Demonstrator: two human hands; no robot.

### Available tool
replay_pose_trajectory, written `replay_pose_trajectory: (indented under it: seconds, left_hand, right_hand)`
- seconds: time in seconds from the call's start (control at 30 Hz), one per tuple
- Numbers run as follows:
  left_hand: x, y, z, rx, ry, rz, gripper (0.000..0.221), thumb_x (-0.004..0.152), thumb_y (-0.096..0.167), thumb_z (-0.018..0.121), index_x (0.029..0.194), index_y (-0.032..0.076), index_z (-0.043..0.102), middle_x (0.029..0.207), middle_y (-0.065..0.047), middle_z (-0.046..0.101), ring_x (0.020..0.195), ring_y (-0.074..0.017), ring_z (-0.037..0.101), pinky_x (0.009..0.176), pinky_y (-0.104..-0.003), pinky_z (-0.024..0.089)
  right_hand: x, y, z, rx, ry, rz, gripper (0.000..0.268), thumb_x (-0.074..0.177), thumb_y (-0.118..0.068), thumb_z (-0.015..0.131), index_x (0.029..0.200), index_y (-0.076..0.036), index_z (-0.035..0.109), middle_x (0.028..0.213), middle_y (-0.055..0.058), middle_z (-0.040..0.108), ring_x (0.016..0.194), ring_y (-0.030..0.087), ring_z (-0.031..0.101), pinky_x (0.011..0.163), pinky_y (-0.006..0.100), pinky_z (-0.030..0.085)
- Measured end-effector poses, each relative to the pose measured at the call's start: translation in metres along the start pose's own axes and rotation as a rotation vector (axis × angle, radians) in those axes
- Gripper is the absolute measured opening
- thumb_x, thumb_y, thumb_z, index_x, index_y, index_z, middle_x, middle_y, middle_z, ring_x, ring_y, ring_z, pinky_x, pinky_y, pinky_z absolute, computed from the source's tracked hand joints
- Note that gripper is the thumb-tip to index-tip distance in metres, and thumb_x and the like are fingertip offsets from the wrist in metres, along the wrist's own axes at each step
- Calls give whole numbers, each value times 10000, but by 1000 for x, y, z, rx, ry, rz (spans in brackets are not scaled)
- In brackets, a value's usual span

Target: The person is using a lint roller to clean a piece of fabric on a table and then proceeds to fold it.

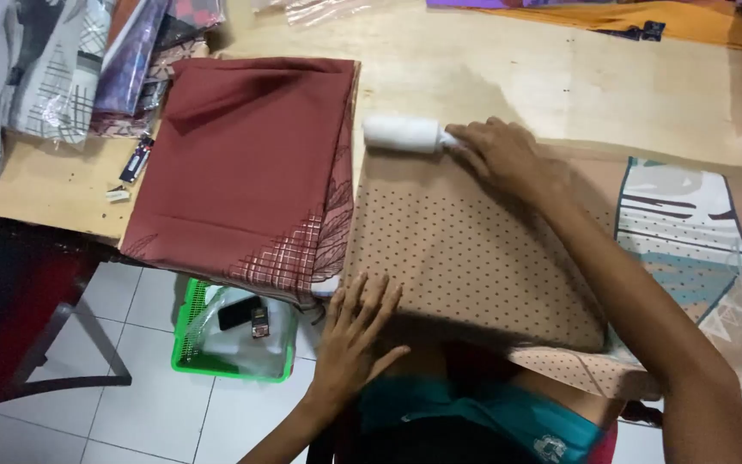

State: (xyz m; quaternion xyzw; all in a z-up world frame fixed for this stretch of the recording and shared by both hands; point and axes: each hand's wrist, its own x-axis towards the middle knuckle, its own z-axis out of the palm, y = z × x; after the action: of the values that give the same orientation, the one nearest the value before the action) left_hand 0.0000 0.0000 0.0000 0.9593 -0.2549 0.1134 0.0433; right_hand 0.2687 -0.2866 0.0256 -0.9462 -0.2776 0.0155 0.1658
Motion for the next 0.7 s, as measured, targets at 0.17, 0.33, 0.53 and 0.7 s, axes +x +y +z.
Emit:
replay_pose_trajectory:
  seconds: [0.17, 0.33, 0.53, 0.7]
  left_hand:
    - [2, 2, -5, -15, 10, -28, 988, 897, 787, 589, 1643, 217, 280, 1693, -50, 298, 1572, -291, 244, 1257, -481, 218]
    - [35, -12, -28, -299, -41, -88, 762, 942, 664, 586, 1552, 230, 448, 1587, -22, 458, 1464, -301, 372, 1058, -500, 327]
    - [137, -52, 9, -385, 159, -139, 503, 1063, 392, 462, 1476, 105, 484, 1479, -157, 494, 1368, -392, 459, 1065, -537, 379]
    - [202, -80, 51, -165, -32, -116, 631, 1068, 357, 425, 1631, 91, 322, 1724, -117, 226, 1563, -408, 201, 1225, -620, 207]
  right_hand:
    - [0, -27, -7, 32, 100, 125, 393, 1112, -333, 394, 1405, -109, 531, 1078, 157, 673, 852, 271, 596, 678, 401, 512]
    - [-60, -116, -30, 684, 320, 212, 295, 1112, -126, 360, 1400, -85, 306, 1092, 235, 589, 607, 158, 562, 386, 176, 455]
    - [-111, -174, -7, 731, 433, 304, 264, 1066, -151, 367, 1158, -59, 596, 890, 136, 645, 796, 265, 652, 728, 442, 562]
    - [-100, -165, 20, 766, 186, 396, 272, 1057, -55, 354, 1252, -87, 541, 1186, 199, 658, 1144, 399, 659, 944, 552, 531]
